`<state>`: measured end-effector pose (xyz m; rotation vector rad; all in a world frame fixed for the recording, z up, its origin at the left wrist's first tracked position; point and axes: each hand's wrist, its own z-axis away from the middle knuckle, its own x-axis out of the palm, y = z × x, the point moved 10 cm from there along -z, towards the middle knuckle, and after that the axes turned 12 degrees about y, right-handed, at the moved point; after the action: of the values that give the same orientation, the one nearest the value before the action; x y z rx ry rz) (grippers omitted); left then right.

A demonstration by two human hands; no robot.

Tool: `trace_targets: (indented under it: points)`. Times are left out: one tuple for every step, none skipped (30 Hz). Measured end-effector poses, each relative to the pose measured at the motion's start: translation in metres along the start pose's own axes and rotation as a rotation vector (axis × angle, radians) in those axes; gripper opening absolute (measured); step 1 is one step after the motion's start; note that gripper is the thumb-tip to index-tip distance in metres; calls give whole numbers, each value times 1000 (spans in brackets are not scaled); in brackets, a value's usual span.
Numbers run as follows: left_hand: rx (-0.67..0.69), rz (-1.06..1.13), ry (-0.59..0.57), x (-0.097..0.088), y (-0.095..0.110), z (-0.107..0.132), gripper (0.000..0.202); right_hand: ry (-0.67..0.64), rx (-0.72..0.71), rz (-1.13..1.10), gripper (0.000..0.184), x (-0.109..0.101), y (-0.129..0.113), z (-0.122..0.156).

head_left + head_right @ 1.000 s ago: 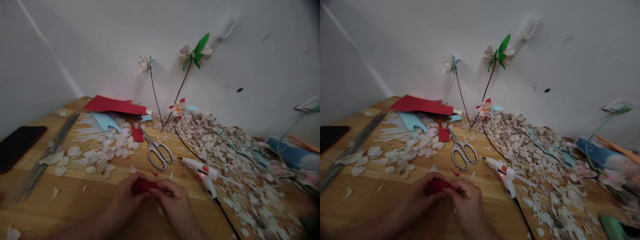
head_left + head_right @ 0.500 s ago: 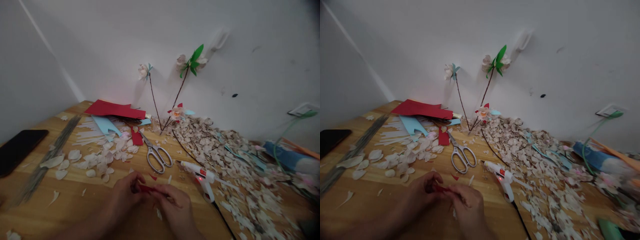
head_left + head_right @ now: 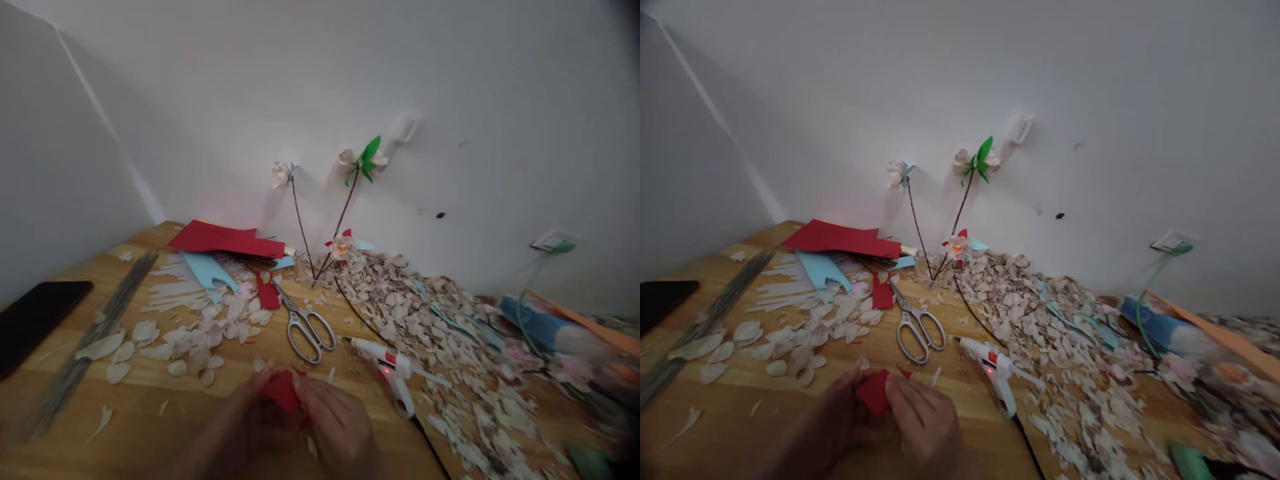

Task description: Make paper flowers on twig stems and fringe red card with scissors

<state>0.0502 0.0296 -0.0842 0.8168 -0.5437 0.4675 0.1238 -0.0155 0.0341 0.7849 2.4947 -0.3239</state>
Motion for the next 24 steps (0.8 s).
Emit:
trace_targets:
  points:
    - [-24,2,-3,0,-4,-1,29,-17,-33,12,44,3,-3,0]
    - [-32,-6,12,-2,-5,-2,28,-35,-62,21,42,6,-6,0]
    - [-24,-17,41,-6,-3,-3,28,-49,-87,27,40,9,-9,0]
    - [-7,-32,67,-9,0,-5,28,-58,-106,31,39,10,-11,-1]
    - [23,-41,92,-12,6,-6,28,-65,-112,36,40,12,-13,-3]
    - [64,-47,114,-15,13,-7,29,-69,-104,43,41,12,-13,-5]
    - [115,-51,135,-17,22,-8,29,-71,-74,57,43,13,-9,-8]
    - [173,-59,163,-20,32,-7,30,-70,-19,82,44,14,-2,-11]
    - [230,-70,195,-24,42,-6,30,-70,62,119,44,15,10,-14]
    - [289,-81,227,-26,51,-4,31,-77,160,165,43,17,26,-17]
    - [341,-95,255,-28,59,-1,32,-92,270,218,41,20,43,-19]
    - [380,-113,274,-29,64,2,33,-124,378,273,37,25,62,-20]
    - [406,-133,288,-30,68,5,34,-173,472,322,33,32,79,-20]
    - [429,-158,291,-29,71,7,34,-227,551,367,30,39,93,-19]
    - [450,-186,288,-28,73,8,34,-287,613,404,26,47,106,-19]
    - [470,-212,280,-27,75,9,33,-349,663,435,24,55,115,-18]
    - [495,-230,266,-26,77,10,33,-406,704,460,23,62,122,-17]
    - [518,-240,249,-25,79,10,33,-458,737,482,23,68,127,-16]
    - [536,-245,236,-24,81,10,33,-503,767,502,23,73,131,-16]
    - [550,-249,225,-24,82,9,33,-542,794,521,24,76,134,-14]
    - [557,-251,218,-24,82,9,34,-575,820,538,25,79,137,-13]
    - [561,-255,215,-23,82,8,34,-605,845,551,25,80,139,-11]
    - [560,-261,219,-24,82,8,34,-633,869,559,26,82,142,-9]
    - [559,-268,226,-24,82,9,33,-658,890,560,25,84,145,-6]
